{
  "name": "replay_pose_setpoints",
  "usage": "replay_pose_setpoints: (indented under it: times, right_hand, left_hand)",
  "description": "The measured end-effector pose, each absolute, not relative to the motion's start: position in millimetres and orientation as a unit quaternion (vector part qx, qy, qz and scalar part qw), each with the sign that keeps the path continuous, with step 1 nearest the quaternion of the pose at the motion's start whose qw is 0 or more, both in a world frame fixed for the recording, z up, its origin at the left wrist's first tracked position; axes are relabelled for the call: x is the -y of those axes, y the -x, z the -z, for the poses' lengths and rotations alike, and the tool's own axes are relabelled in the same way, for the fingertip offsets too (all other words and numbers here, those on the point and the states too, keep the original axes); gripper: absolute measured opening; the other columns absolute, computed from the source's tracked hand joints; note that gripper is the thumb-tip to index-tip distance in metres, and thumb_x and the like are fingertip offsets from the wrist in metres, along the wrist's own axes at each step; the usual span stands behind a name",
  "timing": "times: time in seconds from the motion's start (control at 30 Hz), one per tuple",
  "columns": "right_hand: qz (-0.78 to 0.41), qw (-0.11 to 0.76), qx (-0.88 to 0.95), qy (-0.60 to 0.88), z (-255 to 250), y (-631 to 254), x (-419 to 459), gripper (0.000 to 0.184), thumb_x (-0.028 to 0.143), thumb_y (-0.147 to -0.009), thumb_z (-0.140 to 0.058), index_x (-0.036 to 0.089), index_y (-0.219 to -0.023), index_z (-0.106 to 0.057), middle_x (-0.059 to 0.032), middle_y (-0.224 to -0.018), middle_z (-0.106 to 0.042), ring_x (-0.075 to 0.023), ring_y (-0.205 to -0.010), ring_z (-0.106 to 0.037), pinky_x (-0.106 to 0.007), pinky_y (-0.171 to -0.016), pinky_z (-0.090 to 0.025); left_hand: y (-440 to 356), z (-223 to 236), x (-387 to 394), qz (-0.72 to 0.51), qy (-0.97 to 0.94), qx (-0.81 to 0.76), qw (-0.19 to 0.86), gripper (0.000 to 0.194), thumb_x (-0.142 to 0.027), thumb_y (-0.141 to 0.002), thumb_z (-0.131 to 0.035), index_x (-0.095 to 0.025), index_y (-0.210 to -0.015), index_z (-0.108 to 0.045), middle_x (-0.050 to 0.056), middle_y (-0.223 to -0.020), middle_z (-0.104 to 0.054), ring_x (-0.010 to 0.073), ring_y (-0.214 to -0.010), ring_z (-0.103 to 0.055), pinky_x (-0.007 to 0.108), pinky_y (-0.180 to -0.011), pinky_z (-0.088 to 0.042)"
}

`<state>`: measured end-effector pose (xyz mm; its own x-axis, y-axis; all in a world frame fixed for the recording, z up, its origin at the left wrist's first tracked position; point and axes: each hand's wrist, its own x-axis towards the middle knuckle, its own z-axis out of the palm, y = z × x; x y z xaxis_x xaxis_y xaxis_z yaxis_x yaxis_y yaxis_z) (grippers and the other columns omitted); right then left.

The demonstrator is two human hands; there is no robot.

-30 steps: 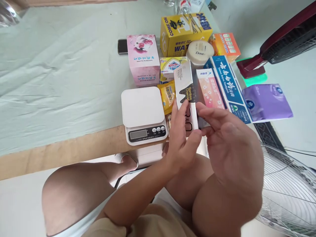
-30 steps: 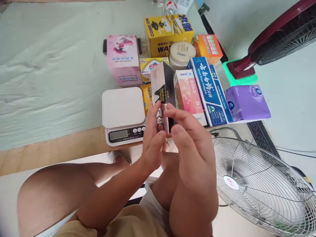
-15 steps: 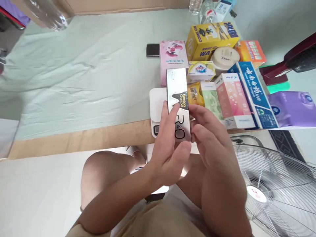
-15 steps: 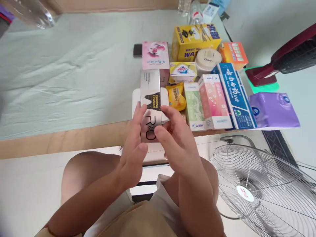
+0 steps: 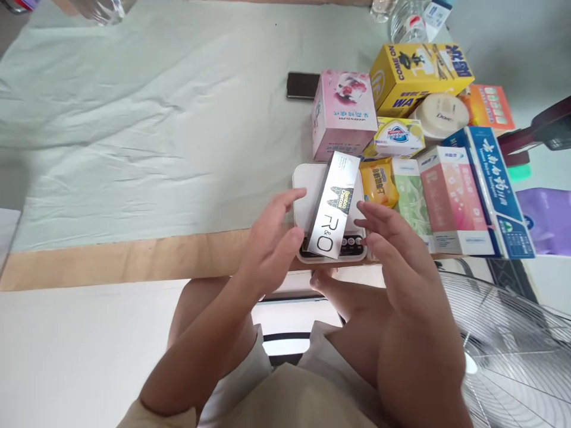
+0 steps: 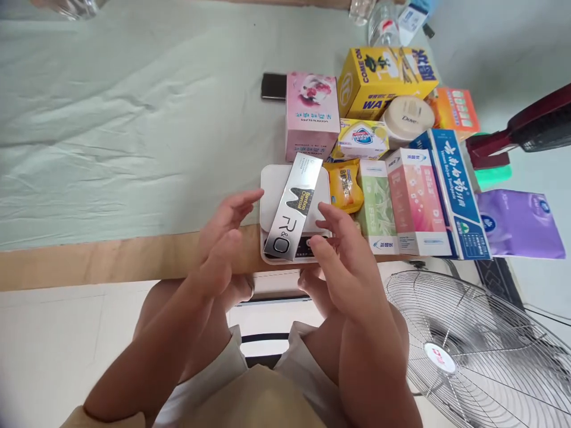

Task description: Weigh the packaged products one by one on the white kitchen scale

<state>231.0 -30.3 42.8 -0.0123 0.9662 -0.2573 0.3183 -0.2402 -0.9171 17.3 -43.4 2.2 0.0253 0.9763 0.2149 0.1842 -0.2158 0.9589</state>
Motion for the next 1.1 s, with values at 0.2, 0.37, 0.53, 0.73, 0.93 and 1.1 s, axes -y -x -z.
replay_pose_setpoints:
  times: [0.2, 0.37, 0.53, 0.73, 0.93, 1.1]
  right_hand:
    - [-0.472, 0.351, 0.531, 0.609, -41.2, -222.8, 29.4, 0.053, 0.053, -0.09, -0.069, 0.031, -0.137, -0.06, -0.0108, -0.153, -0.062, -0.0345, -0.146, -0.057, -0.058, -0.116, -0.054]
    - [-0.466, 0.358, 0.544, 0.599, -36.8, -212.7, 30.1, 0.051, 0.052, -0.093, -0.067, 0.031, -0.139, -0.058, -0.0117, -0.151, -0.062, -0.0327, -0.141, -0.06, -0.055, -0.109, -0.059]
    - [-0.457, 0.352, 0.556, 0.598, -30.0, -208.9, 32.7, 0.051, 0.048, -0.095, -0.066, 0.032, -0.143, -0.055, -0.0118, -0.148, -0.063, -0.0309, -0.128, -0.067, -0.053, -0.1, -0.062]
    - [-0.445, 0.336, 0.589, 0.585, -29.9, -199.4, 32.9, 0.05, 0.047, -0.092, -0.069, 0.032, -0.139, -0.065, -0.0098, -0.146, -0.063, -0.0271, -0.117, -0.067, -0.043, -0.087, -0.067]
    - [-0.462, 0.306, 0.593, 0.584, -33.6, -192.5, 34.2, 0.051, 0.047, -0.09, -0.073, 0.035, -0.139, -0.067, -0.009, -0.145, -0.061, -0.0148, -0.073, -0.06, -0.042, -0.065, -0.064]
    - [-0.434, 0.344, 0.616, 0.559, -38.6, -174.8, 41.0, 0.063, 0.037, -0.08, -0.081, 0.034, -0.14, -0.061, -0.0092, -0.148, -0.058, -0.0313, -0.126, -0.064, -0.052, -0.1, -0.064]
  left_hand:
    - [-11.9, 3.1, 38.9, -0.472, -0.694, -0.473, 0.267, 0.028, -0.038, -0.104, -0.052, -0.02, -0.121, -0.065, 0.01, -0.117, -0.075, 0.0242, -0.109, -0.07, 0.038, -0.094, -0.059]
    - [-5.1, 2.5, 37.2, -0.455, -0.714, -0.469, 0.25, 0.023, -0.032, -0.099, -0.058, -0.019, -0.117, -0.066, 0.011, -0.114, -0.075, 0.0255, -0.11, -0.07, 0.039, -0.095, -0.06]
    - [-1.8, 2.9, 38.8, -0.449, -0.722, -0.458, 0.26, 0.03, -0.031, -0.098, -0.059, -0.018, -0.124, -0.066, 0.014, -0.121, -0.076, 0.0278, -0.116, -0.07, 0.043, -0.101, -0.06]
    - [-12.5, 16.6, 38.7, -0.418, -0.785, -0.392, 0.235, 0.063, -0.032, -0.1, -0.059, -0.008, -0.157, -0.045, 0.031, -0.162, -0.05, 0.0377, -0.152, -0.053, 0.052, -0.123, -0.05]
    - [-14.9, 17.4, 38.2, -0.487, -0.745, -0.353, 0.289, 0.056, -0.045, -0.103, -0.051, -0.013, -0.149, -0.055, 0.027, -0.159, -0.057, 0.035, -0.151, -0.057, 0.051, -0.122, -0.052]
    - [-4.5, 1.4, 48.2, -0.527, -0.686, -0.373, 0.336, 0.051, -0.055, -0.107, -0.038, -0.023, -0.137, -0.064, 0.013, -0.156, -0.064, 0.033, -0.144, -0.063, 0.053, -0.122, -0.053]
